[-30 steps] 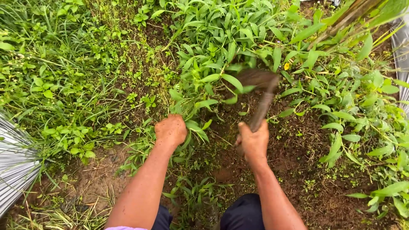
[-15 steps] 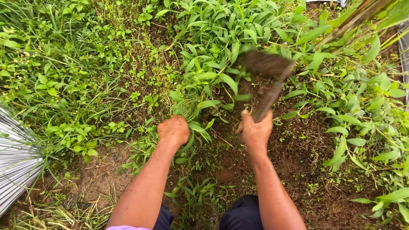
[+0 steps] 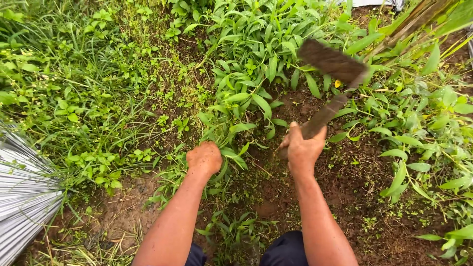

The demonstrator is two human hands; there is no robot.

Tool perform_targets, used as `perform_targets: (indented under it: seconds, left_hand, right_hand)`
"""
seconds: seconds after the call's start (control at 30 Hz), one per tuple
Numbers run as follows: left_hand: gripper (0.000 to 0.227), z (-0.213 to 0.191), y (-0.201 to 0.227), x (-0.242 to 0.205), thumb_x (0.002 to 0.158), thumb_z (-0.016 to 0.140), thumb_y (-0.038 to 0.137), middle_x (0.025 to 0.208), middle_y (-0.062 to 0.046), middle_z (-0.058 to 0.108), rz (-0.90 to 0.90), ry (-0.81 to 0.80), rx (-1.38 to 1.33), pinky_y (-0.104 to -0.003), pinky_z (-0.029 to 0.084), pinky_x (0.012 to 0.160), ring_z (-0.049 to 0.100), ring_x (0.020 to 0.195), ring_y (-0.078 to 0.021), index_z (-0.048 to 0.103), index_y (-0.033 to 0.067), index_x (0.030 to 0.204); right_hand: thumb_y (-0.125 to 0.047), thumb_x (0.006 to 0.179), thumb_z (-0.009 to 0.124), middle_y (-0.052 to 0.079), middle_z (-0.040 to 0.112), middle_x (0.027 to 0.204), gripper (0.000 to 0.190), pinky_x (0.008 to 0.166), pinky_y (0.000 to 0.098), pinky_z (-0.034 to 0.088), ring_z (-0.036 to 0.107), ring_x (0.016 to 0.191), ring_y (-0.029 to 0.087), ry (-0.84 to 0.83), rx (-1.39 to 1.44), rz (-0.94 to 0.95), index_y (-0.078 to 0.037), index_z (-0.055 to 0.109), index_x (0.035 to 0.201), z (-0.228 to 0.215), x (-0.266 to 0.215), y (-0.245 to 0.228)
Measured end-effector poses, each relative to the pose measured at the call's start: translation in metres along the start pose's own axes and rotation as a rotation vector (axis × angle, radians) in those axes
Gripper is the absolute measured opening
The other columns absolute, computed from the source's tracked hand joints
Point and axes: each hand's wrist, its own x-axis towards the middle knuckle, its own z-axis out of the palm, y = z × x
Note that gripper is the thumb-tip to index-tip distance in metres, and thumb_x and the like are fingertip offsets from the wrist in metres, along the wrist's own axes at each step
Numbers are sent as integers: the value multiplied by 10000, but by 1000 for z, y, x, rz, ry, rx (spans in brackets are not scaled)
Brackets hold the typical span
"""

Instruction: Using a hand hoe to remove weeds and loosen soil in a garden bed

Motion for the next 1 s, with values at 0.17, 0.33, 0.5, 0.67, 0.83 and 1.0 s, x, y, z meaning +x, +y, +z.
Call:
perform_targets:
  seconds: [0.17,0.33,0.5,0.67,0.83,1.0]
  left_hand:
    - [406,-1,-2,1,962,437,128,1131,-198,693,0,15,0,-596,574,857,729,1012,-340,651,-27,1270]
    - [408,-3,-3,-5,973,420,127,1168,-207,700,-46,0,-23,-604,573,866,734,1039,-350,655,-38,1263]
    - [399,5,-6,2,984,447,145,1170,-209,709,-52,-36,-1,-598,578,872,735,1047,-342,656,-44,1267]
    - [372,17,-11,12,978,479,174,1084,-192,711,-38,3,-31,-596,588,806,745,953,-334,679,-37,1209]
    - [340,22,-13,20,982,496,198,978,-174,733,-47,-12,-32,-575,603,801,754,889,-330,713,-18,1130]
    - [345,21,-13,26,984,459,167,920,-161,737,-41,-61,-4,-590,595,800,749,840,-310,719,-8,1127]
  right_hand:
    - [-35,1018,572,34,588,807,352,497,244,582,577,527,111,-20,-114,108,-64,432,1340,21,-4,25]
    - [-10,1000,570,79,589,793,312,473,237,565,566,513,119,-220,-257,299,36,469,1292,9,-10,19]
    - [1,1017,559,50,580,814,272,484,220,576,587,515,112,8,-91,10,-9,472,1274,13,2,-6]
    - [-36,1009,577,82,579,811,294,509,271,549,537,502,124,-144,-222,65,11,470,1279,26,-1,39]
    - [-58,981,595,88,607,740,295,495,264,561,597,502,149,-213,-354,278,12,512,1255,8,-9,18]
    - [1,991,578,48,570,718,257,520,249,554,573,508,122,-26,-69,-112,-30,489,1230,16,13,9]
